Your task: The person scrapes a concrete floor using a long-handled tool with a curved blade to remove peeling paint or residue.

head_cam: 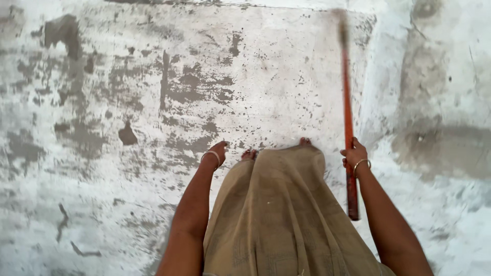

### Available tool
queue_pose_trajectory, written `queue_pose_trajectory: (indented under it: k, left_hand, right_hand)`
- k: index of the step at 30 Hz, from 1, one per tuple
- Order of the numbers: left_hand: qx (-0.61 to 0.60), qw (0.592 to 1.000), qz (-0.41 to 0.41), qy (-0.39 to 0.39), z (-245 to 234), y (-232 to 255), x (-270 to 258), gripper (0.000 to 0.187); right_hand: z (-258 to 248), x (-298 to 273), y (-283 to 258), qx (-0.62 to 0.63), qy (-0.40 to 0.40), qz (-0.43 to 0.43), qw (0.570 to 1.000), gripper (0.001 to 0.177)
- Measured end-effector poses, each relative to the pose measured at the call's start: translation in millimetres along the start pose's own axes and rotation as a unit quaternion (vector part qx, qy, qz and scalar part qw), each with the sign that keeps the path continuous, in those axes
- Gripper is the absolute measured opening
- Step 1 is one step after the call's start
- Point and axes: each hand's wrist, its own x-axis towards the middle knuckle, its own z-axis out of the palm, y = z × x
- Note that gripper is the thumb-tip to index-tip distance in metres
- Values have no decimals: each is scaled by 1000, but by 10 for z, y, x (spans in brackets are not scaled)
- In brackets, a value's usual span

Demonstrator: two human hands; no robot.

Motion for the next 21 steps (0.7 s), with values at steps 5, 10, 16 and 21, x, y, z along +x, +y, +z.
queue_pose_trajectory:
  k: [5, 10, 16, 21]
  left_hand:
    - [-40, 996, -83, 5, 610, 215, -80, 44]
    - [-101, 993, -53, -1, 1171, 923, -149, 50]
    - [-181, 982, -49, 24, 1222, 1693, -613, 42]
    - [-207, 971, -79, 88, 1517, 1483, -783, 42]
  right_hand:
    - [-436, 693, -415, -46, -30, -42, 998, 43]
    - [-528, 1200, -685, -162, -102, -27, 981, 36]
    - [-983, 1028, -827, -167, -80, -37, 982, 68]
    - [-592, 969, -616, -95, -102, 29, 990, 27]
